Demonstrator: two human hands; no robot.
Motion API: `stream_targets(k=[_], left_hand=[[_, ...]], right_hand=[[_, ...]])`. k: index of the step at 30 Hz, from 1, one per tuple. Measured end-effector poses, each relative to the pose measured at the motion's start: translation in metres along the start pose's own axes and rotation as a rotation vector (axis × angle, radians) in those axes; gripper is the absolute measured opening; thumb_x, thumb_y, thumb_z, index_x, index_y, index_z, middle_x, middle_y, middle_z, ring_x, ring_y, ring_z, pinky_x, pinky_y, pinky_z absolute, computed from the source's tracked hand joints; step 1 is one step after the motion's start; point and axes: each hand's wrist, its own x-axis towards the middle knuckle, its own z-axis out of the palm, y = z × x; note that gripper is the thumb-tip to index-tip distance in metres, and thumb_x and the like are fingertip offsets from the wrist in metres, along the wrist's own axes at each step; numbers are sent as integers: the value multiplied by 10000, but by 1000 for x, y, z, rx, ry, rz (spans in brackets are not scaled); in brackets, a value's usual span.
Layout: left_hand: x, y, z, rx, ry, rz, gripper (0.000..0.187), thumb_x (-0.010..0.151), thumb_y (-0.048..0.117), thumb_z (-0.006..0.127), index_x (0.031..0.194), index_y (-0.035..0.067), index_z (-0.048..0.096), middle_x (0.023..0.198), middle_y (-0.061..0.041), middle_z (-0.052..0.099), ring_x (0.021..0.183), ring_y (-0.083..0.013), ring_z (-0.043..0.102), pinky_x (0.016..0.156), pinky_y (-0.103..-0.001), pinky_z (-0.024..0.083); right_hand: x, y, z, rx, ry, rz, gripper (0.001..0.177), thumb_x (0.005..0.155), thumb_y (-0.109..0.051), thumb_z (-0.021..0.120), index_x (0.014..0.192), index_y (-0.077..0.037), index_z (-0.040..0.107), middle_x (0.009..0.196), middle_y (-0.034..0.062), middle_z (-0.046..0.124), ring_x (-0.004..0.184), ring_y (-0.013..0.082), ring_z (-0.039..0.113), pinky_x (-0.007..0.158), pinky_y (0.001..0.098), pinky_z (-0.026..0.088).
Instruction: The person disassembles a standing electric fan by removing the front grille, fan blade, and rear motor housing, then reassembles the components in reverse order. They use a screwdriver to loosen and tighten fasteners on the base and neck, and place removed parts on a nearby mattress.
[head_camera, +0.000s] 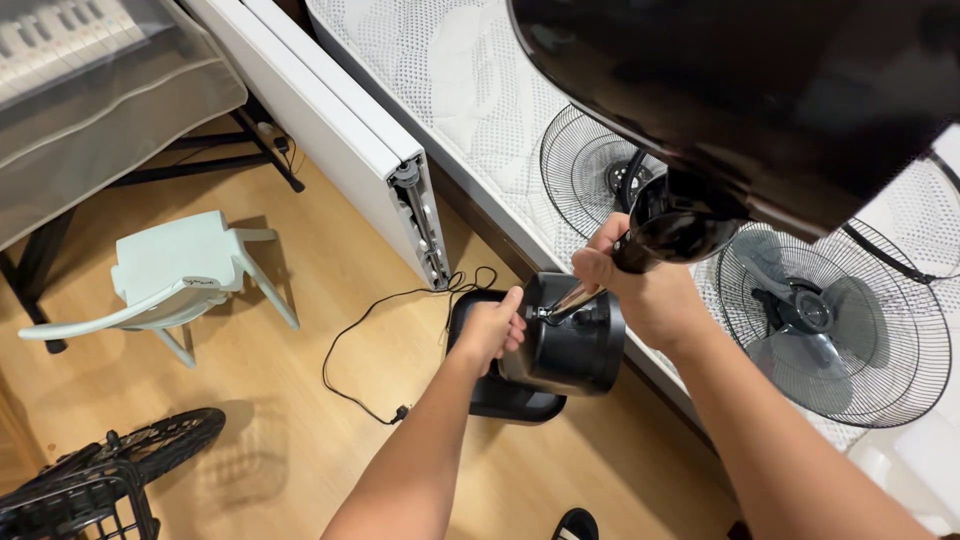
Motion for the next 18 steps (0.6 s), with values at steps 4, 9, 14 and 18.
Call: stream_targets(k=[4, 9, 14, 18], left_hand=[[8, 7, 6, -57, -115, -101, 414, 977, 393, 677, 738, 66, 590, 668, -23, 582, 490, -91, 474, 444, -257, 318], [6, 7, -2, 76, -261, 320, 202, 912, 242, 710, 812, 77, 650, 711, -9, 634, 574, -86, 539, 522, -255, 442], [-5, 19, -13, 183, -164, 154, 354, 933, 389, 576, 784, 76, 644, 690, -20, 641, 569, -124, 564, 522, -269, 438], [-1, 24, -1, 106, -163, -178, 553, 989, 543, 559, 734, 54, 607, 637, -23, 588, 519, -113, 505, 502, -238, 397]], right_hand=[[-2, 6, 4, -60, 83, 14, 180, 860, -28, 743, 831, -68, 570, 780, 43, 637, 724, 135, 611, 684, 286, 503], [-2, 10, 2, 75, 74, 10, 186, 867, -21, 738, 829, -76, 564, 788, 43, 647, 735, 131, 612, 695, 282, 510], [0, 10, 4, 110, 55, 0, 192, 857, -15, 749, 825, -79, 571, 769, 41, 632, 722, 135, 607, 693, 294, 509], [-1, 8, 5, 59, 89, 32, 204, 855, -27, 751, 812, -83, 560, 763, 36, 630, 726, 127, 593, 687, 288, 478]])
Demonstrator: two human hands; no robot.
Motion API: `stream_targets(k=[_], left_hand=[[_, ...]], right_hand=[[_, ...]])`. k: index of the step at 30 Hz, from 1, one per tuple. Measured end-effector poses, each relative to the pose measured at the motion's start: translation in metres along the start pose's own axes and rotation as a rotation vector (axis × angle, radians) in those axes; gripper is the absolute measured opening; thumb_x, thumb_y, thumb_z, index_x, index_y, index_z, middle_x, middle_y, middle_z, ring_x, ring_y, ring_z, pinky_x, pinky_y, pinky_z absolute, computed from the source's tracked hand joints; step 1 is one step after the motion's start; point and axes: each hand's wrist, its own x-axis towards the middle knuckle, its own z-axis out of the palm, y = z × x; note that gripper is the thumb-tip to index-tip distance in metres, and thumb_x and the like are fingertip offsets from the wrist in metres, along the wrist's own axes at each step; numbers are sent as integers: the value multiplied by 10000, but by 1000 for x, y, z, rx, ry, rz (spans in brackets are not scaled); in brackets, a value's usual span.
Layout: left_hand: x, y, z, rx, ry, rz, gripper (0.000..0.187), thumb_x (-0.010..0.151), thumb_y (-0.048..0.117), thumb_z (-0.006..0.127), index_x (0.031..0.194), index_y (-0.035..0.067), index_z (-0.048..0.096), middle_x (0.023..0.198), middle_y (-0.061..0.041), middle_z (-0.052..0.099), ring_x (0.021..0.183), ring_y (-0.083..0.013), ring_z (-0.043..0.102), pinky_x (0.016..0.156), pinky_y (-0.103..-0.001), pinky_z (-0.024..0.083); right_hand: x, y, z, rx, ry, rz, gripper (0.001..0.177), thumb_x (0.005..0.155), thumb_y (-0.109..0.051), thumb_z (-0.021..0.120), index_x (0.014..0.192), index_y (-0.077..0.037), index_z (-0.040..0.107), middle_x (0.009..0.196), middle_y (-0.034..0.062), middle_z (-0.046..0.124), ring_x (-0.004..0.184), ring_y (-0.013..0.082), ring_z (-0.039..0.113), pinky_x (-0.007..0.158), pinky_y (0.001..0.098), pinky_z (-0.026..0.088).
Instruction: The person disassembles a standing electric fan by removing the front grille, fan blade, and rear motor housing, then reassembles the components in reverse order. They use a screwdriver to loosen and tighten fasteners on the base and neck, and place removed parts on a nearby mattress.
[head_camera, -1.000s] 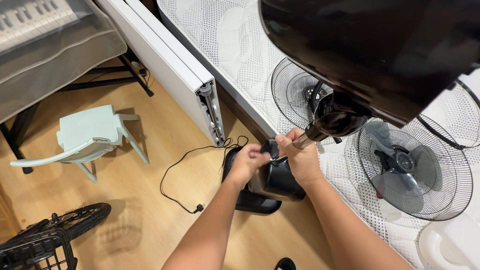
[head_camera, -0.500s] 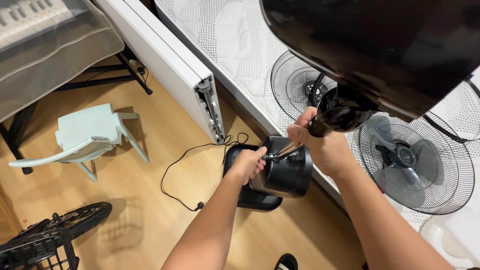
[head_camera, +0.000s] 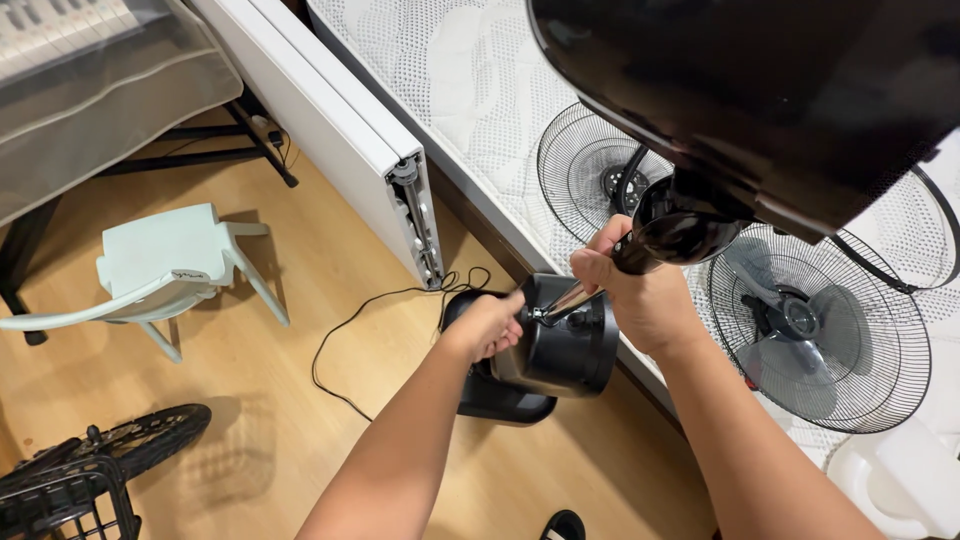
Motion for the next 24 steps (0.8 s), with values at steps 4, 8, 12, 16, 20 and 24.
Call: stream_targets(k=[4, 8, 12, 16, 20, 24], left_hand=[[7, 5, 5, -69, 10, -62, 462, 971, 478, 615, 725, 88, 595, 614, 15, 555, 458, -86, 457, 436, -219, 344], [6, 7, 7, 6, 64, -113, 453, 950, 475, 622, 721, 86, 593, 606, 19, 570, 442, -72, 448, 409, -218, 318], [14, 2, 15, -121, 89, -55, 500, 936, 527, 698, 729, 91, 568, 621, 18, 533, 438, -72, 413, 400, -220, 335], [27, -10, 17, 45, 108, 203, 505, 956, 492, 659, 737, 40, 608, 637, -39, 554, 526, -147, 460, 500, -309, 370], [18, -34, 21, 380, 349, 782, 445, 1011, 402, 616, 834, -6, 634, 807, -128, 643, 776, -326, 588, 690, -420, 457], [10, -38, 23, 481, 452, 889, 421, 990, 397, 606, 897, -12, 642, 916, -195, 671, 884, -409, 609, 742, -466, 455]], right_hand=[[-2, -3, 3, 24, 4, 15, 215, 848, -33, 762, 800, -85, 558, 748, 33, 619, 716, 130, 591, 688, 286, 487], [-2, -4, 5, -23, 32, -4, 190, 830, -36, 750, 791, -76, 568, 752, 36, 633, 714, 130, 600, 691, 287, 495], [-1, -1, 6, -2, 32, -22, 182, 837, -42, 751, 795, -67, 576, 746, 42, 622, 711, 135, 597, 698, 290, 497], [0, -1, 4, 10, 33, -11, 190, 858, -50, 746, 794, -62, 568, 741, 42, 615, 709, 128, 574, 676, 288, 474], [-2, -2, 9, 8, 46, -20, 193, 847, -70, 750, 798, -79, 564, 735, 28, 610, 690, 119, 569, 652, 278, 481], [-7, -6, 12, -55, 51, -46, 201, 855, -75, 750, 783, -72, 562, 717, 30, 605, 680, 122, 576, 644, 276, 479]])
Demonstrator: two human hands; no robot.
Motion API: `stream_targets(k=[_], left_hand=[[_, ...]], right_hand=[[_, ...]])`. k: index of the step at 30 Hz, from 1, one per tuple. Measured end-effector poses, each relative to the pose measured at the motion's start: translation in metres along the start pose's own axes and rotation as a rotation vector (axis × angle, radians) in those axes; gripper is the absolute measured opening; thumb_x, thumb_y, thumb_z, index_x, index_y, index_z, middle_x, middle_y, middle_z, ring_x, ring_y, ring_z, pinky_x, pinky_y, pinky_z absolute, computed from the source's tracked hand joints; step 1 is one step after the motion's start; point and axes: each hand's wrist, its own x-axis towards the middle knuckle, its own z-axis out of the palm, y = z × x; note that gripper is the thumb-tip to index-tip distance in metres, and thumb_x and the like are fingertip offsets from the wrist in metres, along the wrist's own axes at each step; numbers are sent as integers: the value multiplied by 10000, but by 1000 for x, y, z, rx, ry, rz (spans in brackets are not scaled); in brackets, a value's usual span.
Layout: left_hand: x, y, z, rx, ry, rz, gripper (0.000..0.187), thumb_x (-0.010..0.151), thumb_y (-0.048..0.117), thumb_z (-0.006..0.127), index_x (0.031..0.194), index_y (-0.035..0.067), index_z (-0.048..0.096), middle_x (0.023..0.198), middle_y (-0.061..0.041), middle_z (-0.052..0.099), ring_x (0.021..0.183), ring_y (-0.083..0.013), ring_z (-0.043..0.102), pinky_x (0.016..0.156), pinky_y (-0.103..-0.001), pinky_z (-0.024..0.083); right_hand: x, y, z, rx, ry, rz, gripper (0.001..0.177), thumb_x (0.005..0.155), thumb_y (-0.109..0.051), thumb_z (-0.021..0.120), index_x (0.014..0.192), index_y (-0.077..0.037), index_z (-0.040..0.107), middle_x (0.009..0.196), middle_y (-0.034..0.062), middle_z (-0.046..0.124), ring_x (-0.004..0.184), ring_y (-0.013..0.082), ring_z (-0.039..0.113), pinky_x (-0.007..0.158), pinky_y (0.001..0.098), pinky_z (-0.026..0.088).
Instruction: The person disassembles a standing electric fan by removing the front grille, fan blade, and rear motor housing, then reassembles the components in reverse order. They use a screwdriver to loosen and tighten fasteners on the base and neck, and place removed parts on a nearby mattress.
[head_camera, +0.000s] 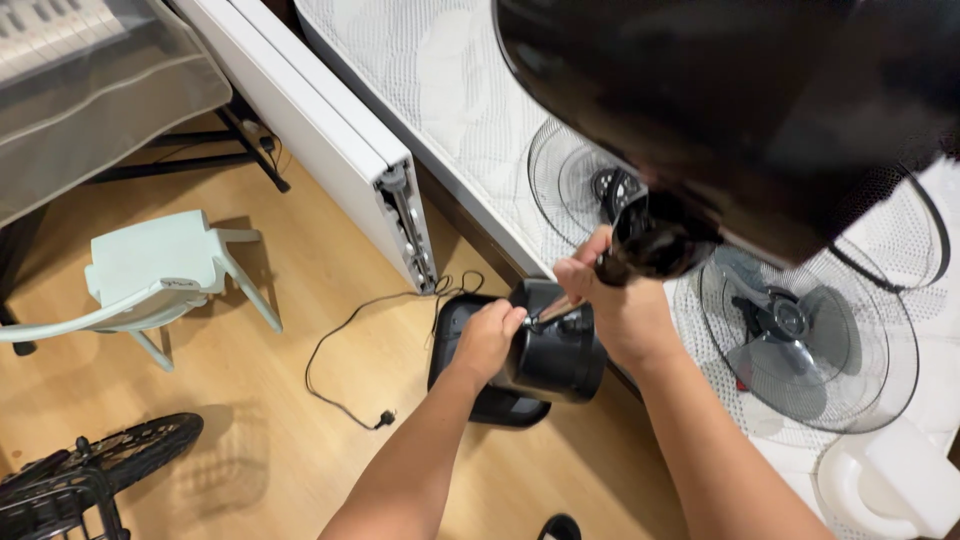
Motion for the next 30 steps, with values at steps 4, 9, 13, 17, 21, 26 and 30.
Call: stream_targets(k=[4, 9, 13, 17, 21, 26, 30], left_hand=[[25, -4, 1, -193, -247, -659, 544, 978, 492, 565, 877, -21, 714, 799, -134, 686, 763, -280, 623, 736, -385, 463], [50, -13, 18, -440, -305, -856, 416, 984, 373, 568, 971, -33, 653, 766, -91, 576, 680, -257, 472, 673, -449, 397], [38, -13, 6, -240, -302, -628, 482, 1018, 431, 503, 962, -18, 668, 833, -111, 656, 815, -291, 591, 801, -432, 461], [14, 1, -8, 35, -162, -173, 521, 1006, 439, 426, 928, -23, 655, 969, -218, 686, 960, -418, 609, 846, -500, 455], [19, 22, -18, 117, -255, -291, 600, 1009, 490, 362, 997, -6, 700, 1120, -241, 715, 1079, -427, 631, 935, -504, 473], [41, 47, -16, 236, -313, -714, 586, 1011, 440, 297, 1249, 59, 674, 1366, -189, 608, 1271, -399, 562, 1080, -492, 421], [49, 50, -7, 235, -358, -814, 505, 960, 330, 360, 1233, 66, 693, 1358, -169, 634, 1271, -380, 596, 1062, -477, 465]], right_hand=[[5, 1, -1, -34, -1, 10, 196, 853, -64, 746, 784, -69, 562, 710, 28, 600, 679, 116, 567, 641, 277, 471], [9, 7, -4, 51, -5, -12, 177, 901, -83, 700, 806, -79, 550, 742, 20, 601, 701, 102, 546, 650, 275, 466], [8, 10, -1, 207, -20, -5, 152, 876, -56, 683, 837, -91, 540, 788, 18, 615, 733, 107, 556, 667, 274, 468], [5, 10, -1, 22, 59, 1, 208, 862, -41, 729, 795, -69, 534, 748, 31, 584, 713, 134, 563, 662, 288, 470], [9, 5, 2, 130, 53, 25, 225, 848, -45, 734, 801, -80, 517, 740, 26, 568, 705, 137, 546, 660, 297, 453], [8, 4, 4, -16, 67, 40, 215, 854, -80, 729, 784, -78, 526, 745, 36, 607, 716, 135, 571, 674, 289, 470], [7, 8, 4, 71, 73, 50, 217, 846, -82, 748, 808, -85, 534, 752, 35, 599, 711, 141, 562, 657, 290, 449]])
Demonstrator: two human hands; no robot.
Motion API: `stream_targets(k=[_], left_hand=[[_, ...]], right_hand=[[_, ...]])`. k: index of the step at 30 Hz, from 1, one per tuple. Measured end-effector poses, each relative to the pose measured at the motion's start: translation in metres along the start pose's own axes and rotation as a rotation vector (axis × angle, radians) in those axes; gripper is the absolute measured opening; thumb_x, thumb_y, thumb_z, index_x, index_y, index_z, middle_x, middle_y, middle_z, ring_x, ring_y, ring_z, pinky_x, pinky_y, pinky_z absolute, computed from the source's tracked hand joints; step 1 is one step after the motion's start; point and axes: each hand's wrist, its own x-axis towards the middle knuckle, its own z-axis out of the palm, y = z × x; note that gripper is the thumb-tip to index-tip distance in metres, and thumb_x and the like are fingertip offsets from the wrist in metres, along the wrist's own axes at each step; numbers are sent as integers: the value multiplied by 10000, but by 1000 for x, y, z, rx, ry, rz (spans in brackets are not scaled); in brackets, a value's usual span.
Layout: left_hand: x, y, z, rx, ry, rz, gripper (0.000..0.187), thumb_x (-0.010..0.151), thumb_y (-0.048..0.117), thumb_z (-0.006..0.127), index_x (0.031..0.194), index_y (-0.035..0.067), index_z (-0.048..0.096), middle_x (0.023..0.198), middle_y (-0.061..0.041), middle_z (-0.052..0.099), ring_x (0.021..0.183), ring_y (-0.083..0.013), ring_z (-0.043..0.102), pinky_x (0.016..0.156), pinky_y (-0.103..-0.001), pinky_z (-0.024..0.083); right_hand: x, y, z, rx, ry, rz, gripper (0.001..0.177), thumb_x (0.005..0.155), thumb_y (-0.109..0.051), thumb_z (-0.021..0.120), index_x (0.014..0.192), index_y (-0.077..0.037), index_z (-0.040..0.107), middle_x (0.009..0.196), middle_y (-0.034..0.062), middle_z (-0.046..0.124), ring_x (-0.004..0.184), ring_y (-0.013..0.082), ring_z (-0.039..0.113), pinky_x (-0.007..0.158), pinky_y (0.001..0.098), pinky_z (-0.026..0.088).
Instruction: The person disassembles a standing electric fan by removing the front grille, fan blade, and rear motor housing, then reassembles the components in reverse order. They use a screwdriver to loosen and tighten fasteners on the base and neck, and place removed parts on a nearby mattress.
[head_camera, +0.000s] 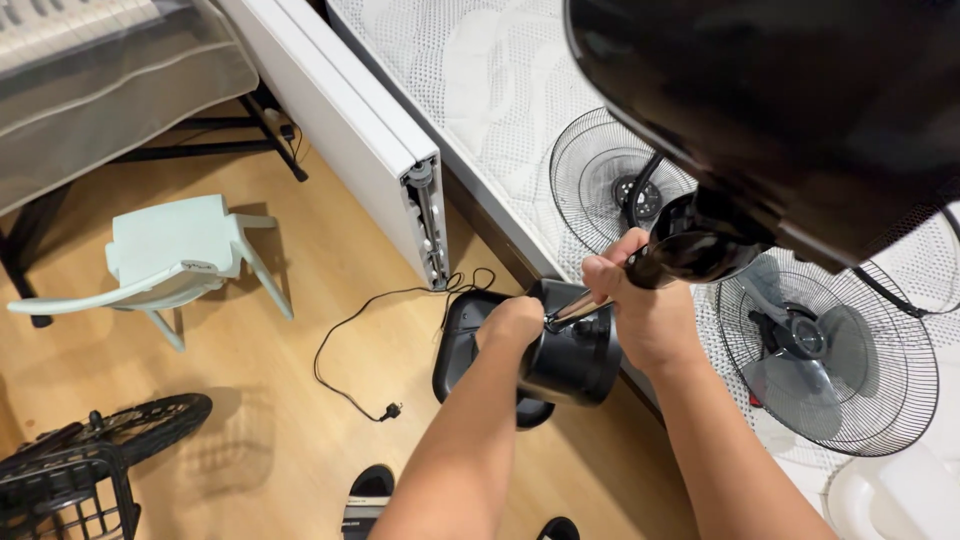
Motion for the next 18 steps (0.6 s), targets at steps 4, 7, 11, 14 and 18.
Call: stream_targets(k=[4, 7, 11, 14, 18], left_hand=[[6, -6, 8, -26, 17, 88, 504, 962, 318, 357, 1157, 23, 716, 1273, -209, 676, 1176, -426, 631, 1009, -491, 487], [6, -15, 16, -116, 127, 110, 543, 976, 401, 350, 1098, 32, 729, 1198, -230, 681, 1134, -433, 622, 986, -505, 478], [-3, -30, 32, -118, 295, 265, 637, 1015, 469, 305, 981, 32, 767, 1077, -239, 728, 1065, -439, 658, 972, -517, 498], [-9, -27, 26, -96, 317, 321, 644, 1025, 473, 304, 986, 41, 782, 1088, -227, 744, 1083, -426, 668, 993, -508, 496], [-15, -6, 3, -12, 146, 1, 542, 966, 454, 383, 1148, 93, 744, 1261, -179, 680, 1199, -367, 632, 1026, -468, 478]], right_hand=[[1, -2, 0, 21, 9, 15, 215, 850, -94, 749, 813, -93, 538, 757, 31, 606, 719, 139, 566, 663, 290, 453], [2, -3, 1, 0, -24, -21, 210, 860, -88, 742, 802, -77, 541, 763, 32, 612, 739, 136, 576, 697, 284, 475], [-2, 1, 0, -26, -3, -13, 218, 862, -95, 748, 806, -76, 538, 748, 21, 584, 727, 131, 556, 674, 284, 458], [-2, 0, -1, -49, -9, -33, 222, 865, -98, 747, 804, -73, 535, 745, 20, 582, 724, 130, 557, 672, 285, 458], [0, -3, 1, -32, -24, -25, 218, 864, -97, 750, 807, -69, 542, 740, 21, 588, 720, 129, 558, 671, 285, 460]])
